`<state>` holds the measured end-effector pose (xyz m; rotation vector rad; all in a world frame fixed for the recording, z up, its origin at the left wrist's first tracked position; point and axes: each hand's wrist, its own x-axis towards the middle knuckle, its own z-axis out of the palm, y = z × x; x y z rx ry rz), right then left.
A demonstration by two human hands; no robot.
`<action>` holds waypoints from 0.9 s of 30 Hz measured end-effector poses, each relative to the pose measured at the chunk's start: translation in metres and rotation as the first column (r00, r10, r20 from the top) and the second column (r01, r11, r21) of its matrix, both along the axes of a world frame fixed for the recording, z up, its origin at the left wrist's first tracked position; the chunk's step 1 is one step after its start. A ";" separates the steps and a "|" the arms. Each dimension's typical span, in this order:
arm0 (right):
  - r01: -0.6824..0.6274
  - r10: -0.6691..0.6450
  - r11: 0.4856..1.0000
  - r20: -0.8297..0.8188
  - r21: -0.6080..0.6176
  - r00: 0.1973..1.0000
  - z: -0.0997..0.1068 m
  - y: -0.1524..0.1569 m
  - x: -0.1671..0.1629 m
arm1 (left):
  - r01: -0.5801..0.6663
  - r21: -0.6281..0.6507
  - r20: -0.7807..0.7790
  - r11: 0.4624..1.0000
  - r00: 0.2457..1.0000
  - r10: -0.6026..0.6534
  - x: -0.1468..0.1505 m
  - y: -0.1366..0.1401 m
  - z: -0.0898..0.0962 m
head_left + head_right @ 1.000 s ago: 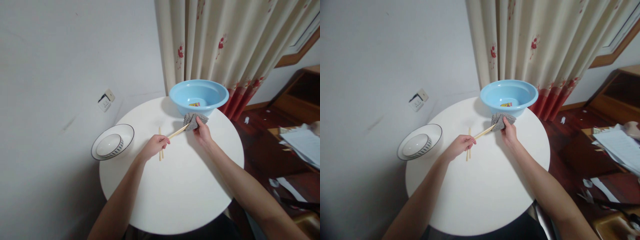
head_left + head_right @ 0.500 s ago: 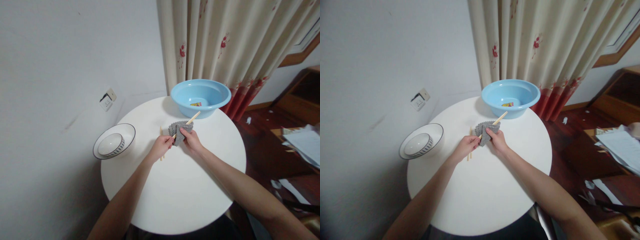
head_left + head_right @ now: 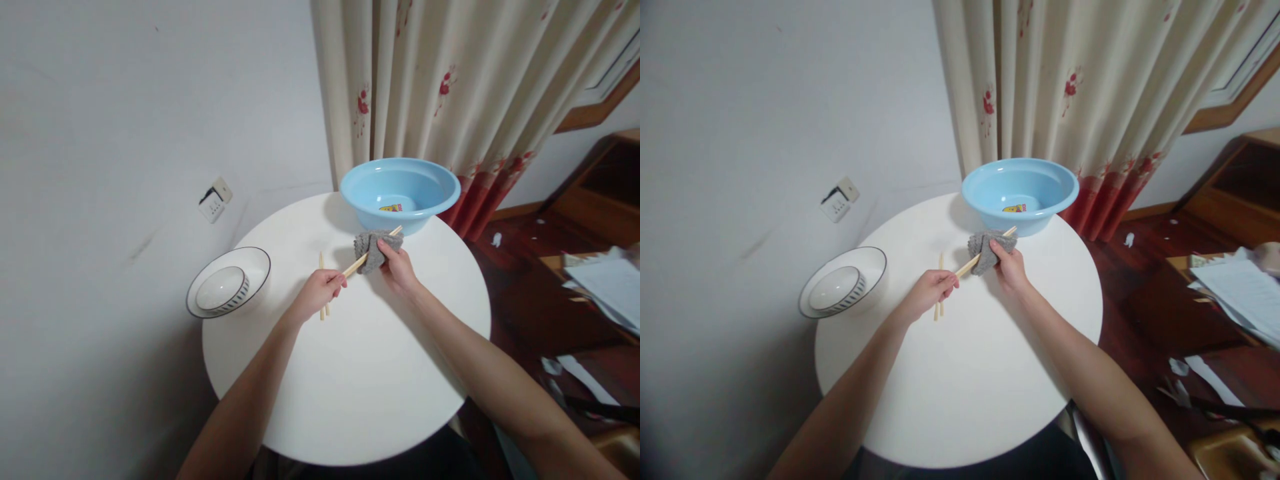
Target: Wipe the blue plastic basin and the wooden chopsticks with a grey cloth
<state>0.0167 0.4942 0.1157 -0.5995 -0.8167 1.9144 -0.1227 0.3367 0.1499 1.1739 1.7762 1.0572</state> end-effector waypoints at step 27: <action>-0.281 0.277 0.958 0.082 0.046 0.957 -0.010 -0.028 -0.008 | -0.021 0.023 -0.011 1.000 1.000 0.022 0.001 0.001 -0.003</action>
